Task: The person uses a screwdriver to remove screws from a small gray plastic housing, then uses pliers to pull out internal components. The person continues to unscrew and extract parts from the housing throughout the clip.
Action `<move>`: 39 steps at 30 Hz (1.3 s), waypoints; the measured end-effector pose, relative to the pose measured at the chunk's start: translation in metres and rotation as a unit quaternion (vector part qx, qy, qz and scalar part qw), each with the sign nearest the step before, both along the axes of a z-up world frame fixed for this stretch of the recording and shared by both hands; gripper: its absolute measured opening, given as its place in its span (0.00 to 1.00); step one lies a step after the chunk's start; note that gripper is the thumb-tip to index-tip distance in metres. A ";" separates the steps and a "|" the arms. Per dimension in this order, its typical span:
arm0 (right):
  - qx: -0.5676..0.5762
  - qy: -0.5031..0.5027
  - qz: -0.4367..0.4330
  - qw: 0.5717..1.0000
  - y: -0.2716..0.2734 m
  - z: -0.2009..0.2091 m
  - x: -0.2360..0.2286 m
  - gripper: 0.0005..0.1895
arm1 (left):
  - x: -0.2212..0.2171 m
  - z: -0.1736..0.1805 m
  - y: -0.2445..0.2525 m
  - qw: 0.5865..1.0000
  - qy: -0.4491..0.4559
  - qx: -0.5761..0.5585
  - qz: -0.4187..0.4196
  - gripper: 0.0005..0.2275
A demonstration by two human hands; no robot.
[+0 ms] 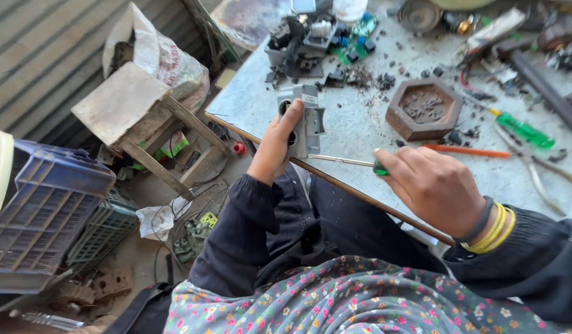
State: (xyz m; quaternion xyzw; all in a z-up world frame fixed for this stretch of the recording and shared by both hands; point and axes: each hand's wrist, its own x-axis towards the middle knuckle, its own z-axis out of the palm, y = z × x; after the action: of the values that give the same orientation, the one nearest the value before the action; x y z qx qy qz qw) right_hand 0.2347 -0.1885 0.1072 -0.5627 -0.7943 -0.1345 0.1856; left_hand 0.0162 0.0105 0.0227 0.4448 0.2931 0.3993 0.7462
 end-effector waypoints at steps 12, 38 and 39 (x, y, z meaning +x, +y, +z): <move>0.044 -0.018 0.079 0.996 0.011 -0.006 0.020 0.20 | 0.002 -0.006 -0.002 1.000 0.012 0.021 0.012 0.23; -0.332 0.158 -0.056 0.928 0.032 -0.020 0.071 0.22 | 0.048 -0.004 0.007 0.969 0.111 0.221 -0.011 0.28; -0.393 0.185 -0.060 0.899 0.034 -0.019 0.074 0.21 | 0.048 -0.004 0.007 0.967 0.113 0.227 -0.014 0.28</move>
State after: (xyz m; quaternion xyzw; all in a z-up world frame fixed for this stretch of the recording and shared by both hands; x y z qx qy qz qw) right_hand 0.3091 -0.1542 0.0877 -0.6514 -0.6984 0.2841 0.0844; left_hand 0.0640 0.0178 0.0188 0.6492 0.2708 0.3916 0.5931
